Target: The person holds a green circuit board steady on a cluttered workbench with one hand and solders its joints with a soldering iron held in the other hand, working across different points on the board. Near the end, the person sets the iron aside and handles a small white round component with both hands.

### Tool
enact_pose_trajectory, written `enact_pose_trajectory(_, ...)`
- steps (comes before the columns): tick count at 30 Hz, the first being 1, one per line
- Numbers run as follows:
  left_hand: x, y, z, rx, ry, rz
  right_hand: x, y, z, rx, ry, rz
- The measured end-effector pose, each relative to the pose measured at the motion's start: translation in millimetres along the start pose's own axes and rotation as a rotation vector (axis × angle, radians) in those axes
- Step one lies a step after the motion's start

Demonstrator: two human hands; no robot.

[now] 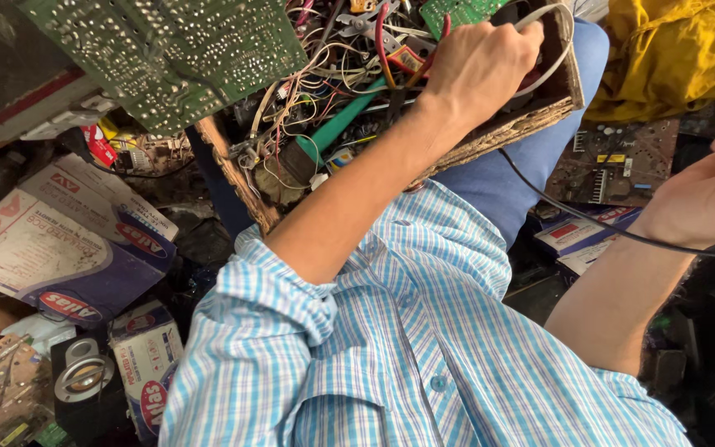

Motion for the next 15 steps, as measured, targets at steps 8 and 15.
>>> enact_pose_trajectory(8, -1, 27, -37, -0.293, -0.032, -0.227, -13, 12, -7, -0.017, -0.033, 0.031)
enact_pose_trajectory(15, 52, -15, -87, -0.188, 0.639, -1.162, -28, 12, -12, -0.018, -0.077, 0.02)
Point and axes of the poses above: each hand's wrist, its own z-axis towards the middle knuckle, its own y-axis out of the back of the hand, x = y × z, the point moved 7 cm from there along z, towards the middle knuckle
